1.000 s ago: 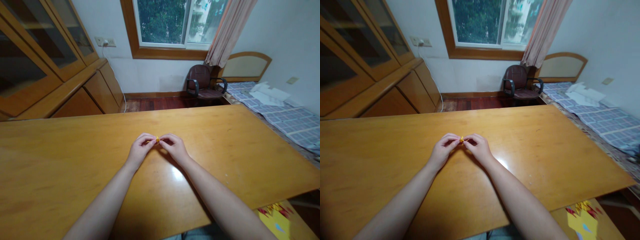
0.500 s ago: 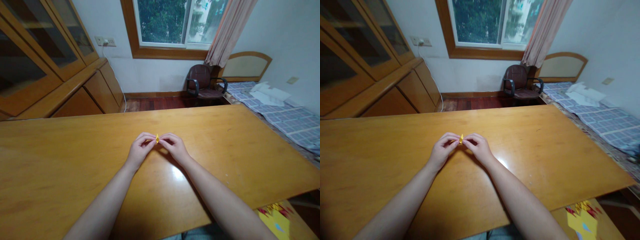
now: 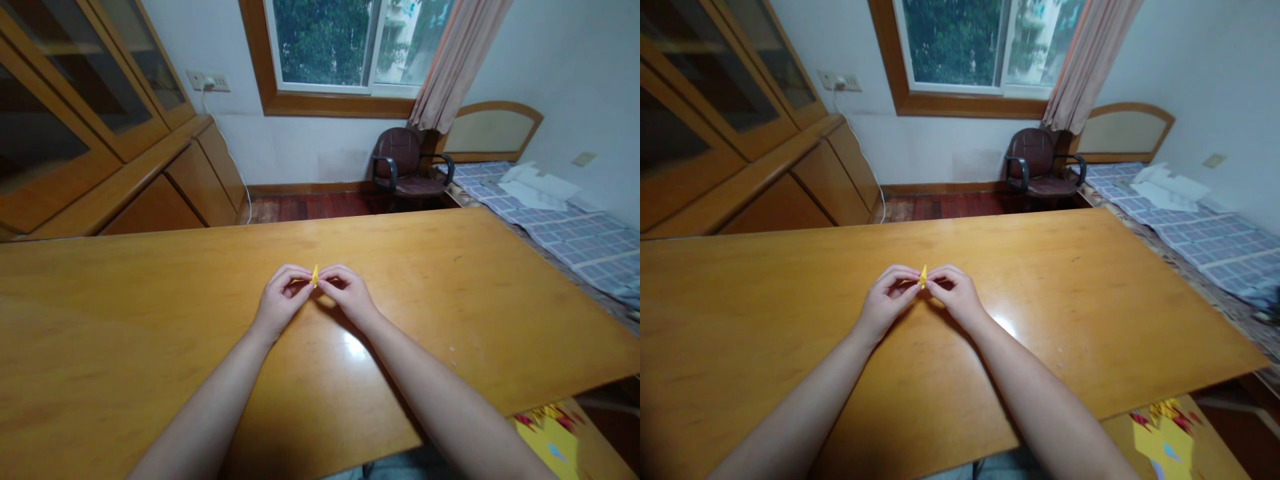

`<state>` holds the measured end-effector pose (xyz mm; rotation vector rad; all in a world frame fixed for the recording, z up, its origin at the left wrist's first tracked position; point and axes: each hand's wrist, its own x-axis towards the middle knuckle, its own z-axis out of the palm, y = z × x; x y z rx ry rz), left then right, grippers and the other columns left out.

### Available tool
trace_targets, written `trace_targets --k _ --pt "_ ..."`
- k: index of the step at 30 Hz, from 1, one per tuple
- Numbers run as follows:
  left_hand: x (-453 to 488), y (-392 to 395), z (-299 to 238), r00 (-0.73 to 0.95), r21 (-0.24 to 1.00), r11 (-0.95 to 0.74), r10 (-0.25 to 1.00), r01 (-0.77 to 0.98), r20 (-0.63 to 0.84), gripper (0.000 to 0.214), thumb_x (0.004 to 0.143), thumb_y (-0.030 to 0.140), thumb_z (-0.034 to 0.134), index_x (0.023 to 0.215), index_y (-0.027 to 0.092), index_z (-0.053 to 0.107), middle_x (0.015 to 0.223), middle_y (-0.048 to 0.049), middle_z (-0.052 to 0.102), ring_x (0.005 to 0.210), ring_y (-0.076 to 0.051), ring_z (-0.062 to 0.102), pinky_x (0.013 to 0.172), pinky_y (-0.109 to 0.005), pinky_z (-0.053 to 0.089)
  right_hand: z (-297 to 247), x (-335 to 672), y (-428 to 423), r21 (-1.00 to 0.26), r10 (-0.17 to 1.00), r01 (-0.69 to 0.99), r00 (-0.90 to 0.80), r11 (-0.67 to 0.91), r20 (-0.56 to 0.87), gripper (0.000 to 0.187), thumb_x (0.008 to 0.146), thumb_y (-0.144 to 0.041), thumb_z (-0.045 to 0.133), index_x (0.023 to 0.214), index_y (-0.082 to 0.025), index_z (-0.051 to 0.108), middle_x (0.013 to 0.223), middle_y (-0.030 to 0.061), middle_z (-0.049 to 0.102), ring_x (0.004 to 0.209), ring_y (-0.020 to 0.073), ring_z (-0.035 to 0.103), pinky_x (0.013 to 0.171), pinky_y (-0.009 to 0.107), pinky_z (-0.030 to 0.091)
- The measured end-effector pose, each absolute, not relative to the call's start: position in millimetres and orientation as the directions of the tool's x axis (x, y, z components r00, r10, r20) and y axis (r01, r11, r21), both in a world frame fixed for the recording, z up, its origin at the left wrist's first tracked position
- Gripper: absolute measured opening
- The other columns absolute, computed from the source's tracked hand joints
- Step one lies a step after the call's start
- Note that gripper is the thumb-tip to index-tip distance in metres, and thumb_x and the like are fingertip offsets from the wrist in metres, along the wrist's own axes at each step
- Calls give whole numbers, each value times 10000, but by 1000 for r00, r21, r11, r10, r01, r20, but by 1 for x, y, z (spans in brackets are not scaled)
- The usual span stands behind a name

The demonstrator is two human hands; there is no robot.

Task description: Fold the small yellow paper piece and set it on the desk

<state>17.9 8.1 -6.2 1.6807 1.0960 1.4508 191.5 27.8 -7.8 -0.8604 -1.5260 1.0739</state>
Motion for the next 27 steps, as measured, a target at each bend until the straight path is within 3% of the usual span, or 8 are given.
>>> trace_targets --k 9,21,27 --pt "18 9 -8 5 890 -395 915 229 404 38 814 231 692 830 198 683 911 -40 632 896 -160 631 805 -287 561 -10 190 27 -947 937 59 -177 316 302 69 790 -263 691 804 -201 717 857 50 721 830 183 668 806 315 524" --pt "21 12 -18 -73 986 -151 985 69 156 295 714 326 786 923 179 638 941 -38 662 843 -158 672 828 -320 574 -12 189 27 -978 971 61 -147 199 188 123 778 -291 692 824 -180 718 824 43 732 767 170 665 742 282 511" --pt "22 13 -21 -87 989 -132 987 68 137 345 701 339 791 951 170 625 916 -46 684 827 -158 669 808 -315 567 -14 188 28 -974 968 69 -152 214 202 131 781 -295 685 836 -181 714 831 46 735 774 174 667 748 288 518"
